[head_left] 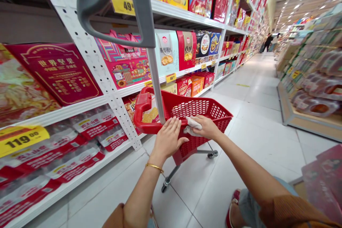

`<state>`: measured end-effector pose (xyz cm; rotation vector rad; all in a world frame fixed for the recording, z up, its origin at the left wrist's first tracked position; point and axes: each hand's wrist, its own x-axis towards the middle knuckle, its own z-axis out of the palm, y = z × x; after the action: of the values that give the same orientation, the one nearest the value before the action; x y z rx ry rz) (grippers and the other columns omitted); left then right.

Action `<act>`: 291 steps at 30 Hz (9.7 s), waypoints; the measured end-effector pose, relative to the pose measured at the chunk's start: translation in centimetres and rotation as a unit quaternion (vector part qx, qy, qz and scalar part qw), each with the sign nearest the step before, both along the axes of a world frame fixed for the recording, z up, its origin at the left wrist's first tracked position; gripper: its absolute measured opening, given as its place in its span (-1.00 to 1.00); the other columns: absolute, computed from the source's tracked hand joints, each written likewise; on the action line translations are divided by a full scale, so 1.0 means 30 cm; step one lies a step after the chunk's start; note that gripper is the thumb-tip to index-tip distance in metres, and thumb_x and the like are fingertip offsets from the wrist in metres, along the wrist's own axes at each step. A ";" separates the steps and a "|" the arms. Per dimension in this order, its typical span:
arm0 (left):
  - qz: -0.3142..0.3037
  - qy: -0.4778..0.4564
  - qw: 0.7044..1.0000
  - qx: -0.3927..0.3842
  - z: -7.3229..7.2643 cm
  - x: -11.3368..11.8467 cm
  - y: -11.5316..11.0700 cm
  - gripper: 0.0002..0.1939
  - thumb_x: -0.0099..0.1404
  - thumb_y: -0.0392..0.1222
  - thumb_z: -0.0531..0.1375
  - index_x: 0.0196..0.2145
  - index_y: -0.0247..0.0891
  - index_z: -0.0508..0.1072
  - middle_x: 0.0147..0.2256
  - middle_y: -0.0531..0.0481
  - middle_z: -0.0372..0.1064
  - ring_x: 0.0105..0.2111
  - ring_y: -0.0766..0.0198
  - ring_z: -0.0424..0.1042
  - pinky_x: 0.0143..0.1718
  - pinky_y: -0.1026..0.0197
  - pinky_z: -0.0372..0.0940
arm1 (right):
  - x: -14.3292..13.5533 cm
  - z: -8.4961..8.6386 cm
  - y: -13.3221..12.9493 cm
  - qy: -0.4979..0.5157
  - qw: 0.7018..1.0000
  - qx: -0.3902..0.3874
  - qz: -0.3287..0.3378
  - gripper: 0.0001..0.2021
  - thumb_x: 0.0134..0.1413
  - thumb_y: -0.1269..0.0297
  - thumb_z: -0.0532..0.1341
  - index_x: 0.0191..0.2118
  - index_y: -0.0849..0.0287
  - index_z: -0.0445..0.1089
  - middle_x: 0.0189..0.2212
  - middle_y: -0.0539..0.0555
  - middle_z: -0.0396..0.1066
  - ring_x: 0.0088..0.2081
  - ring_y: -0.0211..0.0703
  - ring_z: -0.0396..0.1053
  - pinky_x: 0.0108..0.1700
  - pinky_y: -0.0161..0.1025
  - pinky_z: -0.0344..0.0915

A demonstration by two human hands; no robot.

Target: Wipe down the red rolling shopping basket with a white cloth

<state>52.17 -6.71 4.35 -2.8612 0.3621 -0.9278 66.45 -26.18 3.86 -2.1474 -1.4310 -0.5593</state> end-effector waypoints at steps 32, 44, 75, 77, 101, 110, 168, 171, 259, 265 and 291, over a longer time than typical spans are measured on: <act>0.017 0.035 0.999 0.028 0.003 0.004 0.001 -0.29 0.47 0.17 -0.13 0.26 -0.51 0.20 0.27 -0.29 0.15 0.30 0.02 0.13 0.34 -0.06 -0.01 | -0.024 -0.066 0.061 -0.065 0.996 0.061 -0.004 -0.54 0.18 0.17 0.18 0.17 0.16 0.31 0.00 0.25 0.43 -0.05 0.03 0.44 -0.03 -0.06 0.44; 0.018 0.033 0.999 0.037 0.008 0.003 0.002 -0.21 0.44 0.27 -0.21 0.27 -0.46 0.21 0.28 -0.24 0.14 0.30 0.04 0.12 0.35 -0.02 -0.03 | 0.054 -0.093 -0.025 -0.060 0.996 0.062 -0.018 -0.55 0.16 0.17 0.19 0.15 0.15 0.34 -0.03 0.22 0.45 -0.08 0.00 0.46 -0.05 -0.10 0.44; 0.025 0.025 0.998 0.054 -0.004 0.004 0.027 -0.31 0.48 0.15 -0.15 0.26 -0.50 0.22 0.27 -0.25 0.15 0.29 0.04 0.14 0.35 -0.04 -0.03 | 0.004 -0.062 0.067 -0.040 0.998 0.055 0.007 -0.54 0.15 0.18 0.20 0.17 0.13 0.33 -0.02 0.19 0.45 -0.06 -0.02 0.45 -0.04 -0.13 0.43; 0.026 0.026 0.998 0.054 -0.003 0.004 0.028 -0.32 0.48 0.15 -0.14 0.26 -0.48 0.22 0.27 -0.24 0.15 0.29 0.04 0.14 0.34 -0.04 -0.02 | 0.015 -0.066 0.055 -0.045 0.998 0.053 0.007 -0.54 0.14 0.19 0.21 0.16 0.13 0.34 -0.03 0.19 0.46 -0.08 -0.02 0.45 -0.06 -0.13 0.44; 0.027 0.028 0.999 0.037 -0.001 0.005 0.024 -0.34 0.48 0.14 -0.15 0.26 -0.44 0.23 0.27 -0.24 0.17 0.29 0.04 0.15 0.34 -0.07 -0.01 | 0.067 -0.089 -0.017 -0.062 0.994 0.086 -0.033 -0.61 0.09 0.23 0.21 0.05 0.16 0.41 -0.13 0.20 0.47 -0.16 0.01 0.46 -0.11 -0.07 0.44; 0.017 -0.005 1.000 0.025 -0.011 0.006 0.032 -0.32 0.47 0.17 -0.15 0.21 -0.46 0.30 0.22 -0.26 0.26 0.27 0.03 0.19 0.34 -0.07 -0.02 | -0.109 -0.048 0.182 -0.046 0.988 0.145 0.010 -0.54 0.12 0.22 0.19 0.14 0.20 0.32 0.01 0.26 0.42 -0.01 0.05 0.41 0.02 -0.02 0.40; 0.060 0.012 0.998 0.029 -0.004 0.013 0.077 -0.37 0.48 0.12 -0.16 0.21 -0.42 0.30 0.24 -0.23 0.22 0.26 0.00 0.21 0.32 -0.11 0.01 | 0.000 -0.069 0.127 -0.047 0.997 0.068 -0.002 -0.59 0.11 0.19 0.24 0.07 0.17 0.41 -0.08 0.22 0.47 -0.13 0.01 0.45 -0.11 -0.11 0.39; 0.068 0.009 0.997 0.024 0.003 0.012 0.079 -0.36 0.48 0.12 -0.15 0.19 -0.44 0.33 0.22 -0.26 0.25 0.23 -0.03 0.25 0.32 -0.13 0.01 | 0.041 -0.071 0.096 -0.034 0.998 0.045 -0.017 -0.60 0.13 0.14 0.23 0.05 0.21 0.43 -0.12 0.22 0.48 -0.19 -0.03 0.45 -0.14 -0.16 0.37; 0.049 0.038 0.998 0.033 -0.055 0.043 0.111 -0.27 0.48 0.16 -0.29 0.28 -0.46 0.19 0.27 -0.26 0.17 0.29 -0.01 0.12 0.31 -0.07 -0.05 | 0.074 -0.283 0.084 -0.128 0.979 0.126 -0.097 -0.60 0.27 0.20 0.16 0.19 0.13 0.31 0.13 0.23 0.36 0.22 0.13 0.20 0.19 0.24 0.20; 0.057 0.032 0.997 0.028 -0.062 0.051 0.113 -0.28 0.48 0.16 -0.31 0.28 -0.41 0.20 0.26 -0.23 0.19 0.29 0.01 0.12 0.31 -0.05 -0.07 | -0.041 -0.302 0.176 -0.081 0.967 0.209 -0.124 -0.52 0.24 0.19 0.18 0.26 0.08 0.26 0.18 0.22 0.33 0.22 0.14 0.22 0.24 0.24 0.20; 0.062 -0.009 0.998 0.017 -0.070 0.059 0.132 -0.25 0.48 0.18 -0.33 0.20 -0.42 0.31 0.15 -0.25 0.34 0.20 -0.02 0.24 0.29 -0.07 -0.07 | -0.145 -0.597 0.305 -0.183 0.958 0.216 -0.053 -0.71 0.24 0.41 0.18 0.06 0.26 0.42 0.12 0.21 0.40 0.32 0.23 0.04 0.22 0.37 0.17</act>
<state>53.95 -2.76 2.25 -2.8065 0.1937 -0.9156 62.10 -17.03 -14.04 -1.8344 -1.2275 -1.2399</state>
